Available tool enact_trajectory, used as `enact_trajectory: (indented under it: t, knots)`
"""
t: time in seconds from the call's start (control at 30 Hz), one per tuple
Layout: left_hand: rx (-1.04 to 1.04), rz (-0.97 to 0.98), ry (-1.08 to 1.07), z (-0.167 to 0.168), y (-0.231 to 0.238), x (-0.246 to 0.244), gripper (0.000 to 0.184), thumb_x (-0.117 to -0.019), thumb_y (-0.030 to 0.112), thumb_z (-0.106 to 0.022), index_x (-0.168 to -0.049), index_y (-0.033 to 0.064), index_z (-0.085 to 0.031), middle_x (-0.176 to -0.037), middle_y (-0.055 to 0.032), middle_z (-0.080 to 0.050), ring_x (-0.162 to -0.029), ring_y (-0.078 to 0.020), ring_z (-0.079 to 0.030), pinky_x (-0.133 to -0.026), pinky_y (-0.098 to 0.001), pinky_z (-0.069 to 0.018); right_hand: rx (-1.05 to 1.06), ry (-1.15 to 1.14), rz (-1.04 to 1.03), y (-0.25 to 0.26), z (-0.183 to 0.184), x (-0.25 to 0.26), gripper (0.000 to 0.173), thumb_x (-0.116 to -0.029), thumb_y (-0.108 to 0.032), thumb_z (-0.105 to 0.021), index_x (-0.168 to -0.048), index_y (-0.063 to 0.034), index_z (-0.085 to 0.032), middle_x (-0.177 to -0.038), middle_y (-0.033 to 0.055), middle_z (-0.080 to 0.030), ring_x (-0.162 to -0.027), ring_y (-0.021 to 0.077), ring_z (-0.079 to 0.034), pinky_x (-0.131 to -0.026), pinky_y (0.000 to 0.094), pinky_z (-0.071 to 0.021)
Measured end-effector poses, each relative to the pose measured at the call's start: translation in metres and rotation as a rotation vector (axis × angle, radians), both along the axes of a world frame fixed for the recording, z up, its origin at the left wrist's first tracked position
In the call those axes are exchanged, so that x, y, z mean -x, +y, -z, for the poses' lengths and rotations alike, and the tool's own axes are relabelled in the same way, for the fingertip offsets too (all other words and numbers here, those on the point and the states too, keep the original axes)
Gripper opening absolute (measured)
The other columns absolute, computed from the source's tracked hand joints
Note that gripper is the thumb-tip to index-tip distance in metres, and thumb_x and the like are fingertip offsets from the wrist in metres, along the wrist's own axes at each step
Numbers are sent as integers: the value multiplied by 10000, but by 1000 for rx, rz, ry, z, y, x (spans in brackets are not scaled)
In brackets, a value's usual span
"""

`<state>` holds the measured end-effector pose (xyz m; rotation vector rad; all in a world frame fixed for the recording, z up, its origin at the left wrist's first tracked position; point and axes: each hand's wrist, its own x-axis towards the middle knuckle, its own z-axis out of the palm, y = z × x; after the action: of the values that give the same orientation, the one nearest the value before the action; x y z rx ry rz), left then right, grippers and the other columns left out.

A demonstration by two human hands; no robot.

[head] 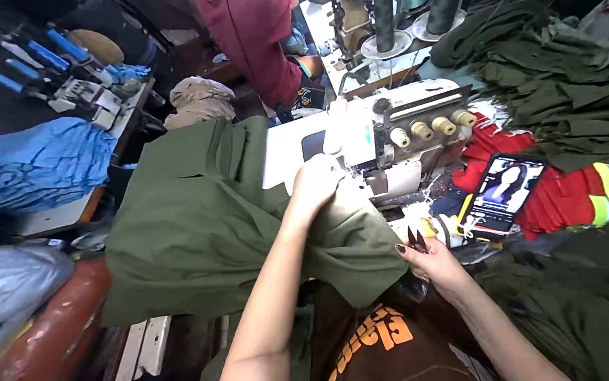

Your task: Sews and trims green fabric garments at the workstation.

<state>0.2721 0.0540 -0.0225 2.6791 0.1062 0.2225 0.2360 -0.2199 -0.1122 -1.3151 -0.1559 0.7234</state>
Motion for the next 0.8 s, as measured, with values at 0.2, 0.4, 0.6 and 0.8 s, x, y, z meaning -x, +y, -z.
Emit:
enact_trajectory:
  t: [0.2,0.4,0.6,0.8]
  knots:
    - [44,-314,89,25,-1,-39,407,-967,369,-661,-1172,17,-683,-1077,-198,-715,-1004,-373,-693,-882,-622,-517,-12,-16,38,11,10,-10,38,-955,-149,-670,-940,-114,-668,-600,-101,-504,-439,-25,-369,-426,145,-329]
    - [57,-336,5,31,1,-44,395,-941,369,-692,-1143,30,-704,-1034,-173,-733,-976,-344,-705,-871,-604,-520,0,-61,3,17,19,-8,64,-962,-162,-661,-917,-120,-676,-593,-100,-497,-441,-21,-367,-429,151,-324]
    - [-53,-280,-158,34,-12,-10,355,-943,328,-738,-1169,63,-672,-1115,-173,-681,-1020,-374,-667,-875,-599,-530,68,-193,29,14,17,-6,91,-986,-164,-649,-990,-84,-691,-699,-93,-584,-486,-37,-415,-458,137,-360]
    - [-17,-508,-36,80,11,113,515,-1068,442,-474,-1288,12,-650,-1077,-214,-731,-1056,-416,-694,-946,-650,-495,194,-288,4,5,25,-13,156,-999,-196,-645,-1054,-59,-698,-776,-64,-617,-547,-29,-452,-517,158,-393]
